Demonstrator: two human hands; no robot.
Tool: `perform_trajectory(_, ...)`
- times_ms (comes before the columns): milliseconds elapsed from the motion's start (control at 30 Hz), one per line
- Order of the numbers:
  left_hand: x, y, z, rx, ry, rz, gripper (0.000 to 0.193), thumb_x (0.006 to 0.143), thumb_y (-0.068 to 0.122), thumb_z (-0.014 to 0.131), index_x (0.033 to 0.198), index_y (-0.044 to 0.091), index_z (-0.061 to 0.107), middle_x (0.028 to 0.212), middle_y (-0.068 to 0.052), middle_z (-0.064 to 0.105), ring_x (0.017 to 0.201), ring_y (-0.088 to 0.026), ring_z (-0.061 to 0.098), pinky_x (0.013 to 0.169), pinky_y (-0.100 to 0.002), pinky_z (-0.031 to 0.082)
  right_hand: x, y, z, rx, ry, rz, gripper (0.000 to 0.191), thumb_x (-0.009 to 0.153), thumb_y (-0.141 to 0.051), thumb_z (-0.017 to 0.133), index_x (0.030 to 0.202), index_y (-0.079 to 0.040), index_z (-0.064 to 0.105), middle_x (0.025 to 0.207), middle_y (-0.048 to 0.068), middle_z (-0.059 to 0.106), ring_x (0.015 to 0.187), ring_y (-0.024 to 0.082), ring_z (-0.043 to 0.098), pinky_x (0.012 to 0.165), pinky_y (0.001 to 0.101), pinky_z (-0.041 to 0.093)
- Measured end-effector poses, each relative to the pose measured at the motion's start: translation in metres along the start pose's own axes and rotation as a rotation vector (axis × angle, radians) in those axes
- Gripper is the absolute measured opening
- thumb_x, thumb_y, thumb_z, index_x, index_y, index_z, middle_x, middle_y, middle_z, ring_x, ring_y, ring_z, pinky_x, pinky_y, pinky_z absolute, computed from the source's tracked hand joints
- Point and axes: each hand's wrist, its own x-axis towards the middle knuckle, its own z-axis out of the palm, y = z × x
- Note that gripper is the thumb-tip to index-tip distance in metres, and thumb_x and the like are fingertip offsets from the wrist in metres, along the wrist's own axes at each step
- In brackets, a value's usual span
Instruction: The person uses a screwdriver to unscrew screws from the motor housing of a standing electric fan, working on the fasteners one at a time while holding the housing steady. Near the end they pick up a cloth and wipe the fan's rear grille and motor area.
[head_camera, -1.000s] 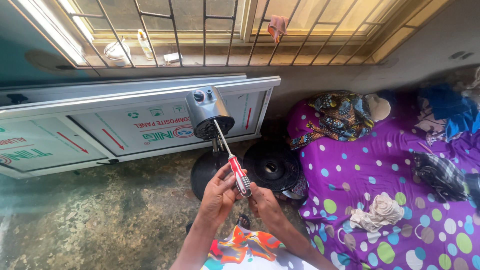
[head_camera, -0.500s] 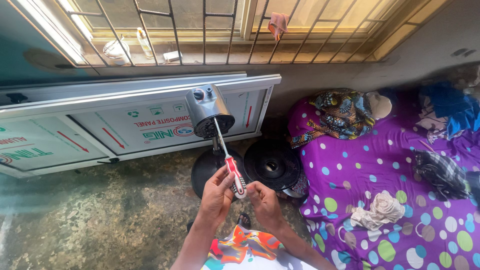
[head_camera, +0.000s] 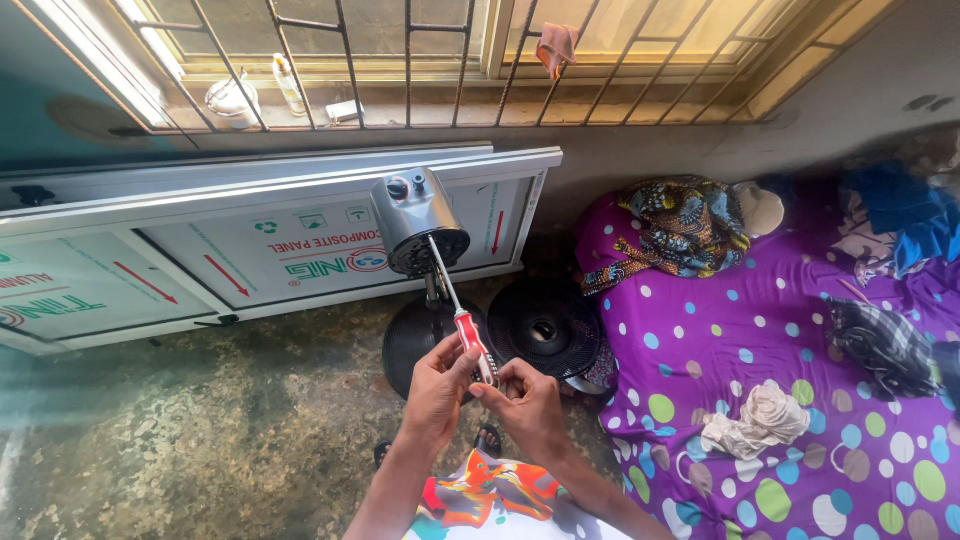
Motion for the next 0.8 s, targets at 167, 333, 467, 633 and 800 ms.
perform_trajectory(167,-0.003,0.003,-0.003,-0.154,-0.047,-0.002,0.042,0.094,0.003,0.069,0.134,-0.005,0.060,0.118,-0.012,0.068,0.100,-0.018,0.069,0.087,-0.034,0.058,0.001,0.013,0.004,0.543,-0.178,0.148,0.041,0.104,-0.045,0.061,0.092,-0.005,0.063,0.064,-0.008,0.051,0.054,0.001,0.039,0.045,0.0225,0.028)
perform_trajectory(333,-0.010,0.015,0.003,-0.173,-0.091,-0.077,0.047,0.090,0.009,0.066,0.137,0.006,0.056,0.120,-0.016,0.070,0.096,-0.020,0.070,0.080,-0.037,0.058,0.002,0.012,-0.006,0.866,-0.376,0.483,0.046,0.101,-0.050,0.057,0.089,-0.006,0.061,0.058,-0.009,0.039,0.044,0.002,0.031,0.040,0.0223,0.022)
perform_trajectory(467,-0.005,0.012,0.004,-0.091,-0.030,-0.054,0.045,0.095,0.013,0.066,0.137,0.002,0.057,0.122,-0.016,0.070,0.099,-0.019,0.068,0.082,-0.033,0.058,0.009,0.007,0.000,0.602,-0.236,0.276,0.035,0.098,-0.037,0.072,0.094,-0.003,0.064,0.067,-0.009,0.049,0.056,-0.001,0.037,0.048,0.0212,0.026)
perform_trajectory(633,0.000,0.001,-0.004,-0.033,-0.011,0.001,0.043,0.094,0.004,0.069,0.135,-0.004,0.059,0.116,-0.010,0.067,0.099,-0.016,0.067,0.082,-0.031,0.058,0.005,0.007,0.007,0.358,-0.142,0.108,0.032,0.095,-0.031,0.077,0.090,-0.003,0.061,0.066,-0.009,0.048,0.057,-0.001,0.036,0.046,0.0214,0.025)
perform_trajectory(800,-0.005,0.008,-0.005,-0.135,-0.087,0.035,0.046,0.093,0.002,0.067,0.138,-0.002,0.059,0.116,-0.009,0.069,0.094,-0.016,0.067,0.071,-0.030,0.053,0.005,0.007,0.000,0.785,-0.284,0.454,0.043,0.099,-0.048,0.057,0.090,-0.006,0.063,0.057,-0.007,0.045,0.046,0.002,0.036,0.041,0.0214,0.024)
